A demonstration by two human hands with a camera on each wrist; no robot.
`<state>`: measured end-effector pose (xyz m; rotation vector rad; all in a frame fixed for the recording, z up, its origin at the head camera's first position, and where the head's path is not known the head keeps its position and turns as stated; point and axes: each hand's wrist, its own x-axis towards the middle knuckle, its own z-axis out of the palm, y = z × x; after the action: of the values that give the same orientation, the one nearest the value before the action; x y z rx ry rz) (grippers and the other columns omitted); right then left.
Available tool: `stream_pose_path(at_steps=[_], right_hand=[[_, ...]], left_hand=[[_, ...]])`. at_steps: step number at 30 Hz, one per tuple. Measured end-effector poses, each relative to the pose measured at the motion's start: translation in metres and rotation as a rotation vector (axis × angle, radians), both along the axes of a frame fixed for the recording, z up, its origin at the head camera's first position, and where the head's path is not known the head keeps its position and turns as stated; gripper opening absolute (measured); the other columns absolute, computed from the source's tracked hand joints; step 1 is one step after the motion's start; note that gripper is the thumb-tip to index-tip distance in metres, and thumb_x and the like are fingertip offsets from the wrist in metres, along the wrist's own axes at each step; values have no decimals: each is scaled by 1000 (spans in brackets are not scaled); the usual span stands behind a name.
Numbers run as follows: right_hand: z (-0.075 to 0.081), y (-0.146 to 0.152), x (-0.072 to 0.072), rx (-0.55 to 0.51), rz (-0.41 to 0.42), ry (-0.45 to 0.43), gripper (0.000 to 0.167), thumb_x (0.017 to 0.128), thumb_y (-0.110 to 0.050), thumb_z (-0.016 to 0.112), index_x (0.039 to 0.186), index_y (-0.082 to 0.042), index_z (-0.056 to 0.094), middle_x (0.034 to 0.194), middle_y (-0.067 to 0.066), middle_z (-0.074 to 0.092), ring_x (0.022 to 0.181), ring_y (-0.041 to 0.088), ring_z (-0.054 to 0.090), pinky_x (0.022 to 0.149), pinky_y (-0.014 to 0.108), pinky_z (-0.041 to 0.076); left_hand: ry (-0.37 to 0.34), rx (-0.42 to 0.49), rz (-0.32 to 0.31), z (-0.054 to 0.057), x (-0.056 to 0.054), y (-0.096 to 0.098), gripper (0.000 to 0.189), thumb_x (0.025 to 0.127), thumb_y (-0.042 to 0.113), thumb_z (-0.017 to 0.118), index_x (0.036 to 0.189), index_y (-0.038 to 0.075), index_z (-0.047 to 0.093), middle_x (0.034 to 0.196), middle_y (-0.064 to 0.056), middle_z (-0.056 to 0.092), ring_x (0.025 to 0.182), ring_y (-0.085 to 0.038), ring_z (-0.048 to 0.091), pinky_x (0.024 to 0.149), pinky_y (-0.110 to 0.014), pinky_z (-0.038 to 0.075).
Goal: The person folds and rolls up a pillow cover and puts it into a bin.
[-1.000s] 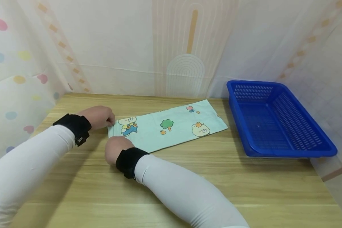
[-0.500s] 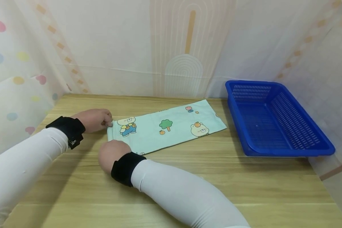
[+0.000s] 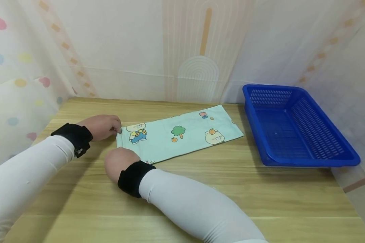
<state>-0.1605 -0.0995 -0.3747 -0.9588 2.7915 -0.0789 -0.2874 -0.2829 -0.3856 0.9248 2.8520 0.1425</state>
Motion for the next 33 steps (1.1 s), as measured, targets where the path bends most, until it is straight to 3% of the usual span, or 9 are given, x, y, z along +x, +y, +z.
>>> stream_pose_path(at_steps=[9, 18, 28, 30, 33], right_hand=[[3, 3, -4, -13, -17, -105, 33, 101, -15, 63, 69, -17, 62, 69, -6, 61, 62, 9, 53, 54, 22, 46], [4, 8, -10, -81, -127, -246, 41, 102, -14, 62, 62, -15, 55, 60, -5, 47, 53, 12, 45, 48, 23, 36], [3, 15, -21, -115, -174, -347, 47, 101, -15, 64, 56, -16, 47, 59, -4, 43, 52, 13, 45, 50, 23, 37], [4, 16, -23, -112, -181, -360, 48, 101, -16, 64, 56, -16, 47, 59, -4, 43, 52, 12, 46, 49, 23, 37], [5, 17, -25, -102, -180, -374, 48, 101, -17, 63, 56, -16, 47, 60, -4, 44, 52, 12, 46, 50, 23, 37]], left_hand=[[-19, -2, 28, 4, 3, 1, 17, 95, 0, 71, 91, 16, 76, 106, -3, 71, 98, -22, 67, 94, -46, 57], [-35, -28, 27, 9, 1, 8, 22, 94, 1, 70, 81, 18, 69, 98, -2, 67, 86, -20, 59, 85, -40, 54], [-113, -199, 65, 16, -11, 27, 18, 96, 1, 67, 90, 14, 75, 97, -2, 70, 86, -20, 59, 85, -41, 55], [-123, -235, 83, 17, -14, 32, 19, 97, 1, 65, 85, 14, 72, 90, 0, 67, 82, -18, 57, 82, -38, 54], [-157, -259, 119, 21, -16, 41, 31, 94, -5, 59, 71, 14, 59, 74, 2, 51, 72, -17, 47, 71, -32, 46]])
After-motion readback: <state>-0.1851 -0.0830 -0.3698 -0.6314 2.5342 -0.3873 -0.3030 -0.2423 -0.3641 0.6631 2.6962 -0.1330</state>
